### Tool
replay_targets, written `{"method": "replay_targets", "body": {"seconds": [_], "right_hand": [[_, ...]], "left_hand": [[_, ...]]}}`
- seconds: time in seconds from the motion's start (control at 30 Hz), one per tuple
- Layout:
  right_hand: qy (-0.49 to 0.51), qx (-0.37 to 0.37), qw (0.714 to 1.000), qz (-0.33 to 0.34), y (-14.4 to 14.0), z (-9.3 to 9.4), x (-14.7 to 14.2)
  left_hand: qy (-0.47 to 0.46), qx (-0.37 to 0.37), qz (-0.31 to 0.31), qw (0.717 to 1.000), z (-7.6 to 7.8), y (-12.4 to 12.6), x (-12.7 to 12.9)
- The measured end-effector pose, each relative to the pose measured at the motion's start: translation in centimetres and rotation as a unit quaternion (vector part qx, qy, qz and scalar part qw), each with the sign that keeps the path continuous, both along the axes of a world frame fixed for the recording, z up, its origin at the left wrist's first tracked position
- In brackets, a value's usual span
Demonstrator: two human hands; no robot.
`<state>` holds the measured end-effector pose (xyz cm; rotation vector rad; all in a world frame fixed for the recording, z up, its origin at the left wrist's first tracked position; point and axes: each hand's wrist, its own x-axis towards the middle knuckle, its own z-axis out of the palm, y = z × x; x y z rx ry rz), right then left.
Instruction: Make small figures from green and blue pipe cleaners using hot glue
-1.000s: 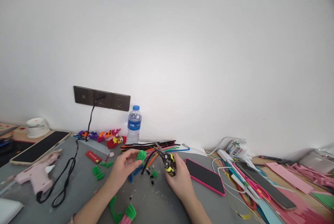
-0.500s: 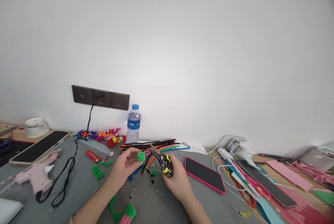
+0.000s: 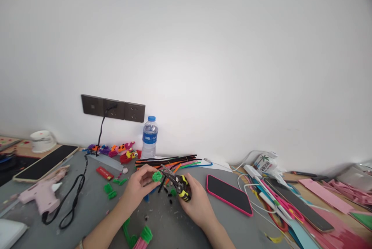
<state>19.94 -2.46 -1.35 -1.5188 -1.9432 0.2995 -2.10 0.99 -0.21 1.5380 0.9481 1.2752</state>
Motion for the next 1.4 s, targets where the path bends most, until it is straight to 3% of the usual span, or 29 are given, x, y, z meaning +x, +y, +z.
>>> {"method": "replay_targets", "body": {"seconds": [0.33, 0.7, 1.4], "right_hand": [[0.024, -0.012, 1.0, -0.003, 0.1, 0.0, 0.0], [0.017, 0.0, 1.0, -0.015, 0.2, -0.2, 0.1], [0.001, -0.013, 1.0, -0.007, -0.3, 0.6, -0.2]], "left_hand": [[0.059, 0.035, 0.012, 0.998, 1.2, -0.7, 0.2], [0.032, 0.019, 0.006, 0.999, -0.3, -0.1, 0.1], [0.09, 0.121, 0.05, 0.987, -0.2, -0.3, -0.6]]}}
